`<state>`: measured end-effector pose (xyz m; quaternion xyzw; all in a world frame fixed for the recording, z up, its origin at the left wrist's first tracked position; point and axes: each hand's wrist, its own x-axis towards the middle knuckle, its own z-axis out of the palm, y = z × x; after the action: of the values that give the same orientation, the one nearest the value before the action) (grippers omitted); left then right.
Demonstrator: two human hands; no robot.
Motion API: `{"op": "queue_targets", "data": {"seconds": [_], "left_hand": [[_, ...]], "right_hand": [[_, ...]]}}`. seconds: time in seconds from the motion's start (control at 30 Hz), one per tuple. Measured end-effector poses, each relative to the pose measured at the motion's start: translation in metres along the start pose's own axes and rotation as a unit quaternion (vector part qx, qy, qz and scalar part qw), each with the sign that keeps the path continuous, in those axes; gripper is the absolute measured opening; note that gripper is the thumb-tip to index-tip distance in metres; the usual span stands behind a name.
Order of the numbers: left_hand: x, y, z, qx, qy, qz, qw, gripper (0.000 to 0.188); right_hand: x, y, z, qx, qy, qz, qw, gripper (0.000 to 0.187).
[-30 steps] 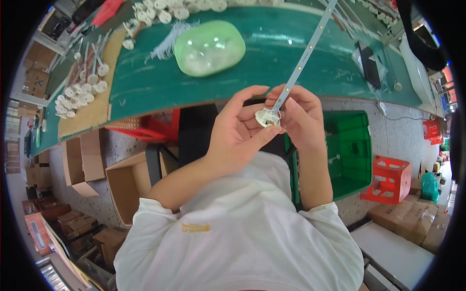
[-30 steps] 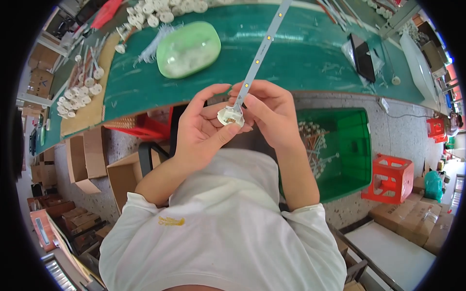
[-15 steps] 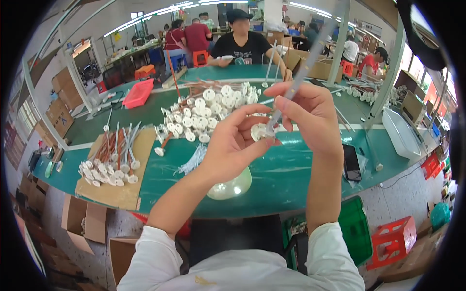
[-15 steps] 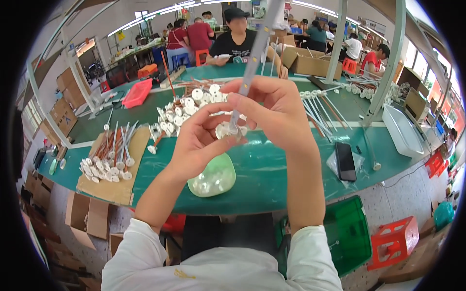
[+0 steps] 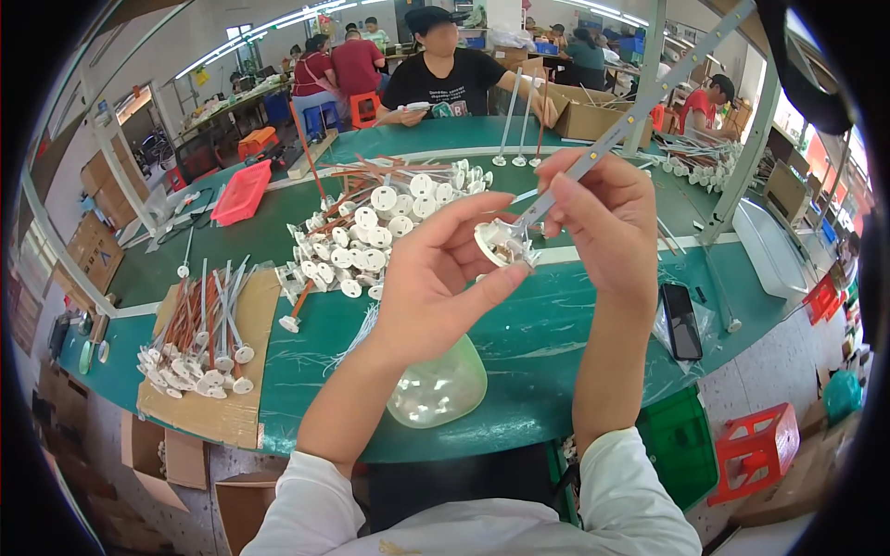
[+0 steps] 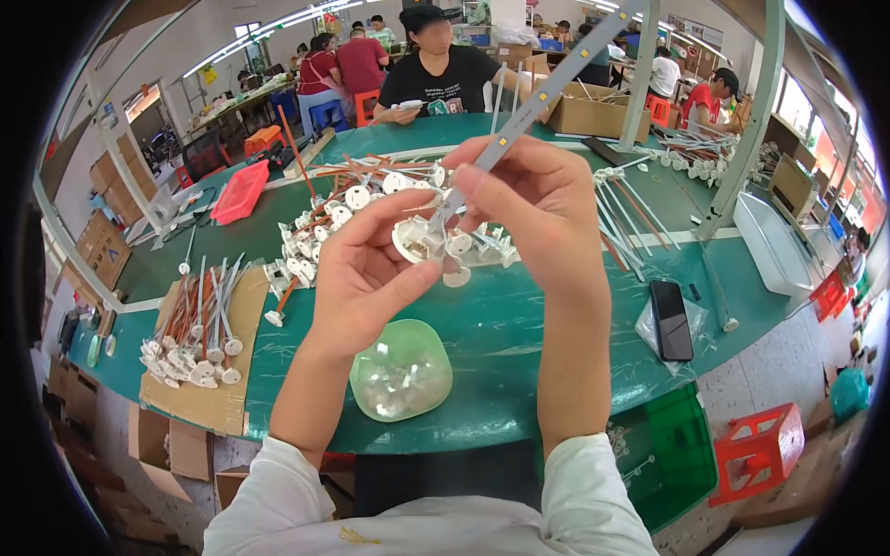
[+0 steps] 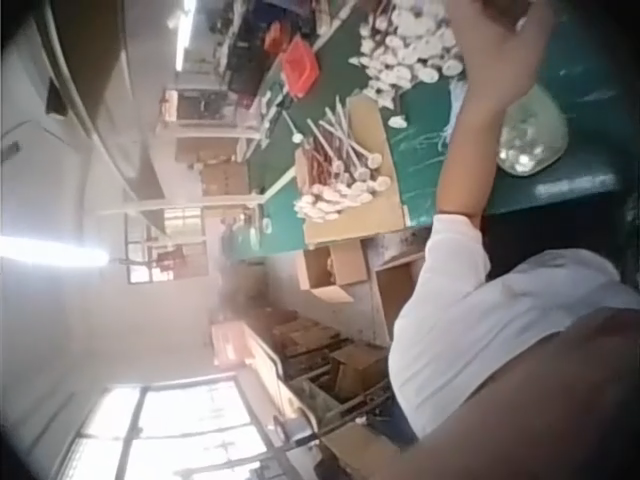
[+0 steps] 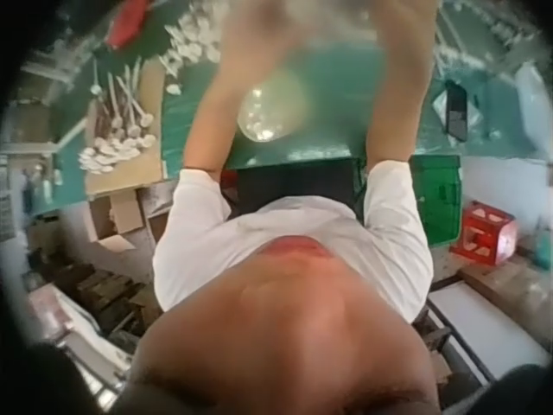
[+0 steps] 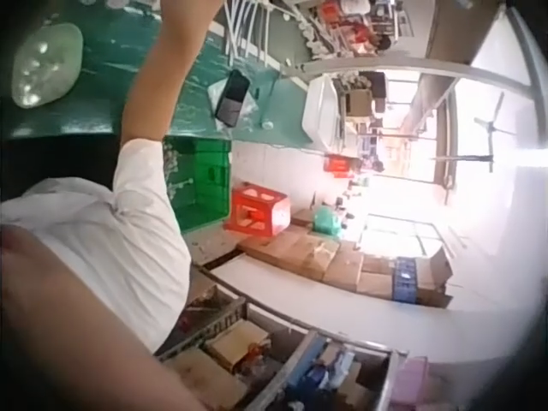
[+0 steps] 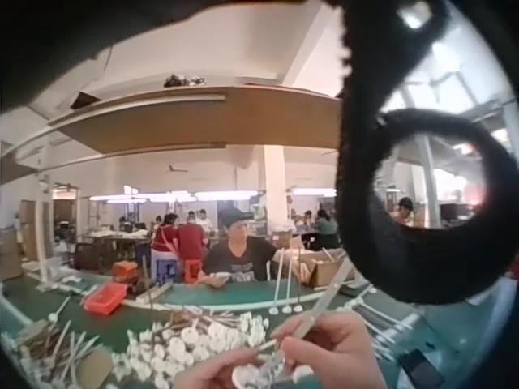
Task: Assembling electronic LED strips by attaching them to plastic bases and organizing the completed parts.
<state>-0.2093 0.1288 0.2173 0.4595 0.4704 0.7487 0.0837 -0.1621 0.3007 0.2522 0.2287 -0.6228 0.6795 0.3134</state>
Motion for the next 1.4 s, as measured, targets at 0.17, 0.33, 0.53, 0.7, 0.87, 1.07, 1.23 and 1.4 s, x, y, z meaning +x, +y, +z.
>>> {"op": "queue_targets", "data": {"seconds": [0.17, 0.33, 0.53, 0.7, 0.87, 1.07, 1.23, 1.4], "left_hand": [[0.005, -0.001, -0.021, -0.050, 0.000, -0.008, 0.999, 0.045], [0.010, -0.007, -0.030, -0.067, 0.014, 0.010, 0.998, 0.046], [0.014, -0.008, -0.029, -0.053, 0.053, 0.012, 0.997, 0.047], [0.020, -0.013, -0.039, 0.024, 0.080, 0.045, 0.996, 0.043], [0.083, -0.023, -0.062, 0.032, 0.080, -0.058, 0.995, 0.037], [0.191, -0.070, -0.112, 0.124, 0.109, -0.051, 0.985, 0.032], [0.267, -0.133, -0.143, 0.130, 0.197, -0.078, 0.969, 0.034], [0.315, -0.190, -0.174, 0.227, 0.268, -0.043, 0.935, 0.035]], "right_hand": [[0.008, 0.022, -0.017, 0.053, -0.067, 0.012, 0.996, 0.025], [0.010, 0.031, -0.018, 0.055, -0.076, -0.016, 0.995, 0.027], [0.012, 0.029, -0.011, 0.003, 0.001, 0.000, 1.000, 0.017], [0.018, 0.039, 0.005, -0.047, 0.093, 0.027, 0.994, 0.010], [0.057, 0.066, 0.002, -0.065, 0.176, 0.024, 0.982, 0.011], [0.148, 0.138, -0.027, -0.037, 0.184, 0.006, 0.982, 0.016], [0.218, 0.223, -0.069, 0.054, 0.171, 0.032, 0.983, 0.016], [0.253, 0.282, -0.091, 0.189, 0.159, 0.050, 0.968, 0.015]]}}
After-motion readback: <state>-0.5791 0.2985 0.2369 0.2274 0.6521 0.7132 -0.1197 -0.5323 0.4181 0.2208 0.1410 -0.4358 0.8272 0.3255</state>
